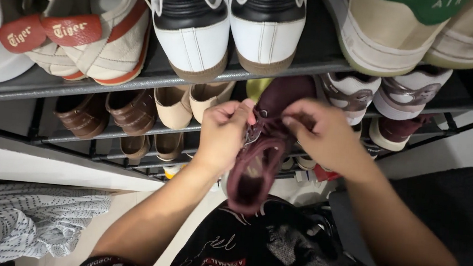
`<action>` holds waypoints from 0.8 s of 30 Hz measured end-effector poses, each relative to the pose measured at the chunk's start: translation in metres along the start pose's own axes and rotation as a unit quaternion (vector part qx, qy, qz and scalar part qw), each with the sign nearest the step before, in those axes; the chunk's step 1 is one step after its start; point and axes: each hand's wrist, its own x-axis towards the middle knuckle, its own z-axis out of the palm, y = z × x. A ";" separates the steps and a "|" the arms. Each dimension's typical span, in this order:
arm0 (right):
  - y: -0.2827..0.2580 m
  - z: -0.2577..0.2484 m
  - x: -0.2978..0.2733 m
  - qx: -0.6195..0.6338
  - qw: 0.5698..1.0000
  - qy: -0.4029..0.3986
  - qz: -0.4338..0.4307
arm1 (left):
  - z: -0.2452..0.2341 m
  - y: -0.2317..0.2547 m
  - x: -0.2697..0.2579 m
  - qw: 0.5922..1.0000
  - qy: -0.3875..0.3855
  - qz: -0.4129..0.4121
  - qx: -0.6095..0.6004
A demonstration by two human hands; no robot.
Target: Cleaning a pair of maroon sneakers using a sponge and cloth at a shoe rack.
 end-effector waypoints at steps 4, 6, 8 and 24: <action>-0.002 0.010 0.019 0.003 1.000 0.018 -0.005 | -0.008 0.011 -0.002 0.957 0.054 -0.092 -0.269; -0.003 0.014 0.026 0.092 0.993 0.009 0.068 | -0.012 0.015 -0.004 0.932 0.067 -0.102 -0.341; -0.001 0.018 0.032 0.157 0.987 -0.017 -0.036 | -0.017 0.015 -0.005 0.942 0.024 -0.101 -0.318; 0.008 0.015 0.041 0.609 0.779 -0.055 0.137 | -0.049 0.014 -0.005 0.998 -0.015 0.052 -0.011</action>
